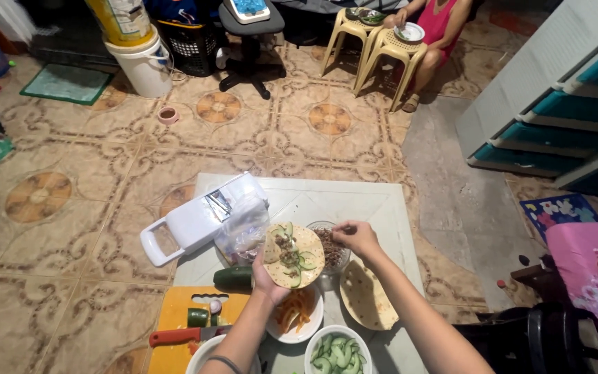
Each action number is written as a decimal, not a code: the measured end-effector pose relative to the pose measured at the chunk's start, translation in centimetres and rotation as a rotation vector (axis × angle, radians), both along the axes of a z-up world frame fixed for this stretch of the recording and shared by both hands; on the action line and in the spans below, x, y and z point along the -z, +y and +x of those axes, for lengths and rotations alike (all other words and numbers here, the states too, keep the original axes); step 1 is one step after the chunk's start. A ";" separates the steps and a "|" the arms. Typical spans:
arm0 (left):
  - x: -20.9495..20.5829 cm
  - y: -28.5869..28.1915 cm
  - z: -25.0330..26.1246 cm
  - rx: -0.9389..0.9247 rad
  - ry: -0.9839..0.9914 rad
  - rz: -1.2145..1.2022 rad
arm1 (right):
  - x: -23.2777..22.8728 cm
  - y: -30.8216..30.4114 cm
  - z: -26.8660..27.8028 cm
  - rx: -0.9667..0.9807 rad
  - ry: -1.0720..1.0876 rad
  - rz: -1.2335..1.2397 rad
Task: Preparing a wrap by adding vegetables and meat to a tortilla.
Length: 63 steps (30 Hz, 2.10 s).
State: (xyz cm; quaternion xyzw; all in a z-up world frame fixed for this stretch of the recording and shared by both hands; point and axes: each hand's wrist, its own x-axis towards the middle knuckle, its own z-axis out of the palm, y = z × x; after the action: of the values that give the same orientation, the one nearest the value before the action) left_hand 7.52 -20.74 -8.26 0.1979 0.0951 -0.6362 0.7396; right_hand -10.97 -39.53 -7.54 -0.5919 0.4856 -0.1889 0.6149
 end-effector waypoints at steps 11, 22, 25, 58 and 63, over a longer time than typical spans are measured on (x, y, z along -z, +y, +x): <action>0.5 -3.4 -3.6 0.168 0.056 -0.172 | -9.9 5.5 4.6 -0.054 0.311 -0.428; 3.0 -4.9 -3.2 0.106 0.095 -0.207 | -10.5 10.0 3.0 -0.047 0.337 -0.476; 2.4 -4.6 -3.4 0.097 0.107 -0.244 | -10.8 10.8 2.8 -0.063 0.237 -0.585; 0.3 1.2 2.1 -0.087 -0.004 -0.065 | 2.1 4.2 1.8 -0.154 0.250 -0.806; 0.7 -0.9 -0.2 -0.035 0.011 -0.057 | -5.0 3.8 0.7 0.001 0.257 -0.369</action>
State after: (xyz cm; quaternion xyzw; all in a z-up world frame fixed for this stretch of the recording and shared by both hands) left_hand 7.34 -21.68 -9.00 0.1717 0.0843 -0.6266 0.7555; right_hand -10.23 -35.74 -2.54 -0.7135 0.5173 -0.1979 0.4292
